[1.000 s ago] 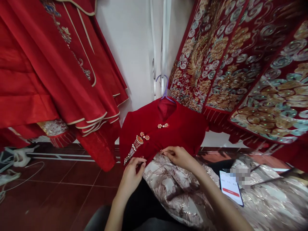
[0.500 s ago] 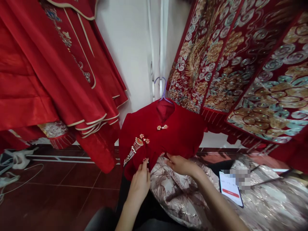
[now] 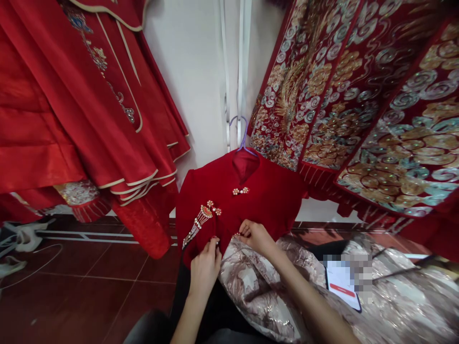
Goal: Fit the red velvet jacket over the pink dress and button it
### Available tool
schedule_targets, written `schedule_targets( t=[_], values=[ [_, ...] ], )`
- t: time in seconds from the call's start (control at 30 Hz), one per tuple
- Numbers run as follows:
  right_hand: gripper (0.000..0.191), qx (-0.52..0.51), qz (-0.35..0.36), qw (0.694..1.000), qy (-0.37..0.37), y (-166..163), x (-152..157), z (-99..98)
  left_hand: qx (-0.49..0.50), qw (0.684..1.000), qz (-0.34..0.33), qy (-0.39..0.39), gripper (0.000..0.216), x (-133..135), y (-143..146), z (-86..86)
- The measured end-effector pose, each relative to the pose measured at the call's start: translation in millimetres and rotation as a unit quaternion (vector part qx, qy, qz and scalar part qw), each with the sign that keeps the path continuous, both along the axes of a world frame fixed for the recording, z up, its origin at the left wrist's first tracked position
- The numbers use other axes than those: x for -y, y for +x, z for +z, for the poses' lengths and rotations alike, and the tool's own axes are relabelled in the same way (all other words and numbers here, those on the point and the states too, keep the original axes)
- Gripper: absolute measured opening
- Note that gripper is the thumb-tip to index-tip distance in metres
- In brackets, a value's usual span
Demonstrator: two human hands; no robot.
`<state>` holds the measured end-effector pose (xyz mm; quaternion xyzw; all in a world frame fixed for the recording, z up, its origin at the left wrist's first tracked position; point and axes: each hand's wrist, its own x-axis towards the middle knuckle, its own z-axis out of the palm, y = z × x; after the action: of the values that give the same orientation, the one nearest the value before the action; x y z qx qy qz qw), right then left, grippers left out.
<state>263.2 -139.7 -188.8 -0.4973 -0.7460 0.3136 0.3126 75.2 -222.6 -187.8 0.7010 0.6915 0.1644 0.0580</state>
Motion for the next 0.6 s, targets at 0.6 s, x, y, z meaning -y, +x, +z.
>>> schedule_targets(
  t=[0.6],
  values=[
    [0.02,-0.135,0.115,0.969,-0.171,-3,23,35.0,0.034,0.985,0.029,0.166,0.023,-14,-16,-24.6]
  ],
)
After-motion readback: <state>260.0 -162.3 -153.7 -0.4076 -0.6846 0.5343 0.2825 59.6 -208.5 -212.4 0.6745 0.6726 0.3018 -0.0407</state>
